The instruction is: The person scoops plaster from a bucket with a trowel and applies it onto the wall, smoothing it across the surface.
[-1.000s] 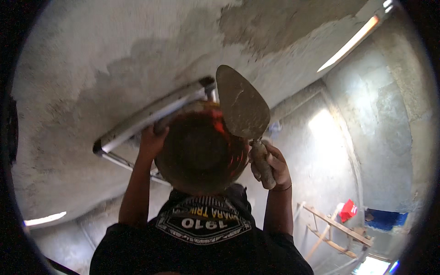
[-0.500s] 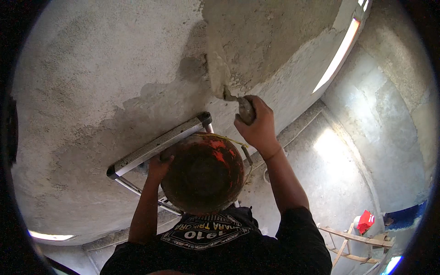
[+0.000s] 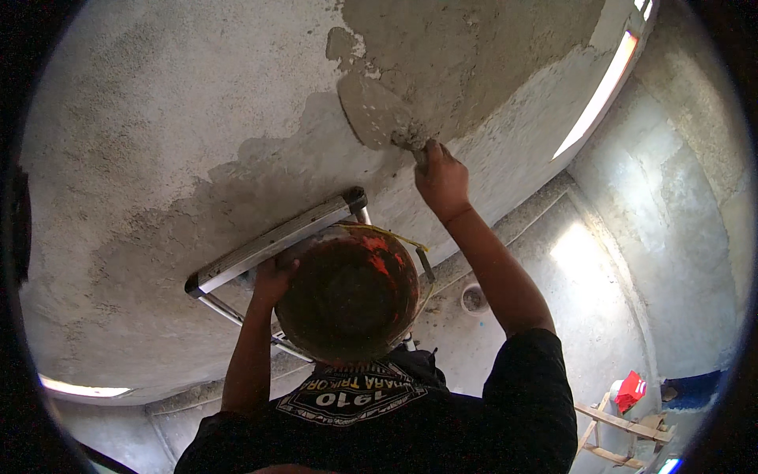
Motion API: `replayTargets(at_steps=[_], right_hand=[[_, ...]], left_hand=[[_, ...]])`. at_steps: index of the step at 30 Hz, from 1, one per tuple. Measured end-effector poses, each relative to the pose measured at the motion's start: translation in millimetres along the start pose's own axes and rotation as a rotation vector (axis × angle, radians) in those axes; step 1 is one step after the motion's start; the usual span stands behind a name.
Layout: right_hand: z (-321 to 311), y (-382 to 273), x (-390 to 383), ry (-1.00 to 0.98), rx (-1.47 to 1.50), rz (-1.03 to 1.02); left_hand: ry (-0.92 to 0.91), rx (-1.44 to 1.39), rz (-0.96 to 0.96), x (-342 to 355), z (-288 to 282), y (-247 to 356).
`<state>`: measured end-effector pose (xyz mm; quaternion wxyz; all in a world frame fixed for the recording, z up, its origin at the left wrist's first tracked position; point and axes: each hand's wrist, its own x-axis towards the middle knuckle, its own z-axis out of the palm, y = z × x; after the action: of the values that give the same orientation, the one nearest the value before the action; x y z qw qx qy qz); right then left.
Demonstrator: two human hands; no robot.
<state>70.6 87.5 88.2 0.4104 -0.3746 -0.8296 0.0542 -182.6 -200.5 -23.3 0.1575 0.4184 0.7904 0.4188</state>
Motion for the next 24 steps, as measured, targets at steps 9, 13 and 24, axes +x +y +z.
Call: replayTargets(at_steps=[9, 13, 24], right_hand=[[-23.3, 2.4, -13.1, 0.14, 0.141, -0.009], [-27.3, -46.8, 28.5, 0.16, 0.176, -0.085], [-9.6, 24.2, -21.5, -0.087, 0.031, -0.058]], left_hand=[[0.004, 0.129, -0.062, -4.7, -5.2, 40.1], [0.034, 0.165, -0.072, -4.7, -4.0, 29.5], [0.031, 0.144, 0.005, -4.7, 1.7, 15.2]])
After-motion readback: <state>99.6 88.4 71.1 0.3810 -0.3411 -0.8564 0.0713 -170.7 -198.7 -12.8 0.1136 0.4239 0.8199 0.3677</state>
